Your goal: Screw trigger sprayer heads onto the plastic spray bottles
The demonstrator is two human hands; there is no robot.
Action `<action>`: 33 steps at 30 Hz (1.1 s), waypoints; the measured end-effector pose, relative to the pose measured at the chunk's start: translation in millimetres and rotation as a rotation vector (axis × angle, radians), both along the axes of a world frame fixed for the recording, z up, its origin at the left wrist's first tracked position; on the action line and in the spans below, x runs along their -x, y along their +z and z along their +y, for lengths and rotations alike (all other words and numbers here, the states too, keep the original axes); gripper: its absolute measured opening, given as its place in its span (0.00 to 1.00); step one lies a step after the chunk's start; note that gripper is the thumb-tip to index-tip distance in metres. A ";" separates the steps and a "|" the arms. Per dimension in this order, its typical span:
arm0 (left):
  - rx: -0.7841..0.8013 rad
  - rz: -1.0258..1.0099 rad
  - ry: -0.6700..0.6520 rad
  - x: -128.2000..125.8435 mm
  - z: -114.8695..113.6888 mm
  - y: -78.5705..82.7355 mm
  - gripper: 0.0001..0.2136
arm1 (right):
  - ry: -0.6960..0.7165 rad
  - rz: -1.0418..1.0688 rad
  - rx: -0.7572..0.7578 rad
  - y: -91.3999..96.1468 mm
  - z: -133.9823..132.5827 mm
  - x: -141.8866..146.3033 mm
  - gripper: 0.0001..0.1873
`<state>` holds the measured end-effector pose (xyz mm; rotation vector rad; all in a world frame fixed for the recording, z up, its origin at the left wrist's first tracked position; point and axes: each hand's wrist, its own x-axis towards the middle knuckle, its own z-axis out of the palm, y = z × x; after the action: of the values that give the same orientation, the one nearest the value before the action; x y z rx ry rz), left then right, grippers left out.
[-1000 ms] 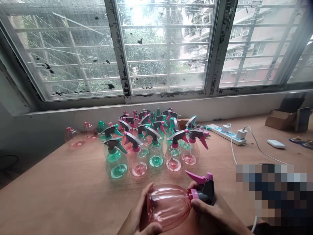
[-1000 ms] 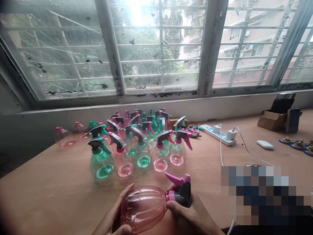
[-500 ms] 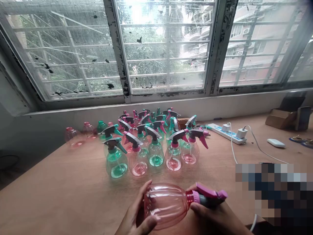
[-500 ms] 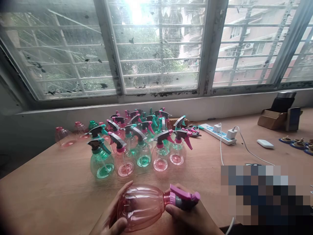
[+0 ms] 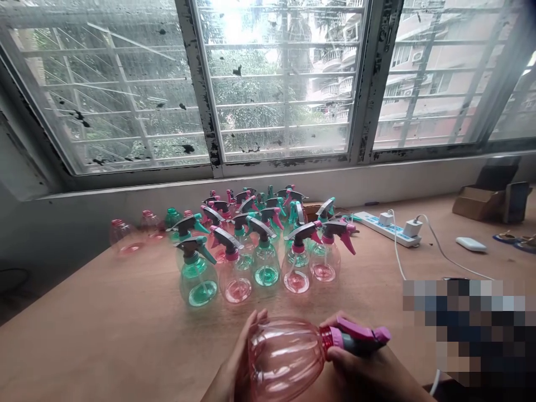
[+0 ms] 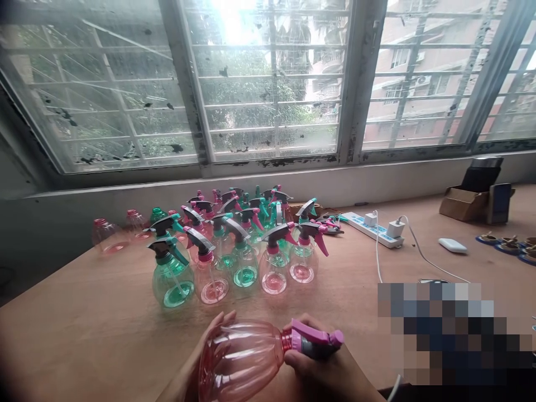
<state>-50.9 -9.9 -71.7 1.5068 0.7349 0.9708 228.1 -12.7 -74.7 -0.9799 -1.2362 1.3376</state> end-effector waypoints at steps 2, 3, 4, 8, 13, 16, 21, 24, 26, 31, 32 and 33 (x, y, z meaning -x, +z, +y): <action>-0.031 0.003 0.006 -0.7 0.6 -5.2 0.47 | 0.032 0.070 0.080 -3.3 0.0 -1.2 0.22; -0.056 0.010 0.021 -1.2 0.8 -7.3 0.45 | 0.053 0.100 0.115 -4.9 0.1 -1.9 0.24; -0.085 0.020 0.036 -1.6 0.9 -9.0 0.44 | 0.067 0.114 0.131 -6.2 0.3 -2.5 0.25; -0.145 0.055 0.063 -0.6 2.0 -11.8 0.43 | 0.069 0.063 0.085 -5.8 2.1 -2.1 0.24; -0.050 -0.019 0.063 1.2 4.7 -14.2 0.49 | 0.091 0.008 0.021 0.2 3.9 2.3 0.24; -0.051 -0.041 0.060 -1.0 6.0 -14.0 0.45 | 0.055 0.006 0.024 0.4 3.7 3.3 0.23; -0.087 0.037 0.089 -0.6 5.2 -13.3 0.46 | 0.117 0.118 0.120 -1.7 3.8 2.8 0.26; -0.042 0.056 0.062 4.0 4.0 -15.6 0.51 | 0.106 0.049 0.090 -0.5 5.0 3.1 0.25; -0.038 0.051 0.046 6.3 4.0 -17.2 0.52 | 0.103 -0.003 0.028 0.7 5.9 3.2 0.23; -0.051 0.034 0.016 4.3 6.4 -16.1 0.47 | 0.141 0.040 0.033 -1.2 5.4 1.9 0.22; -0.079 0.051 0.020 3.6 6.8 -15.4 0.47 | 0.143 0.051 0.063 -2.2 5.1 1.5 0.22; -0.113 0.072 0.030 3.2 7.0 -14.8 0.46 | 0.142 0.060 0.091 -3.1 4.8 1.2 0.24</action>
<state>-54.2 -2.9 -86.4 1.6402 0.7661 0.9986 226.9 -7.9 -77.8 -0.9213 -1.2270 1.5348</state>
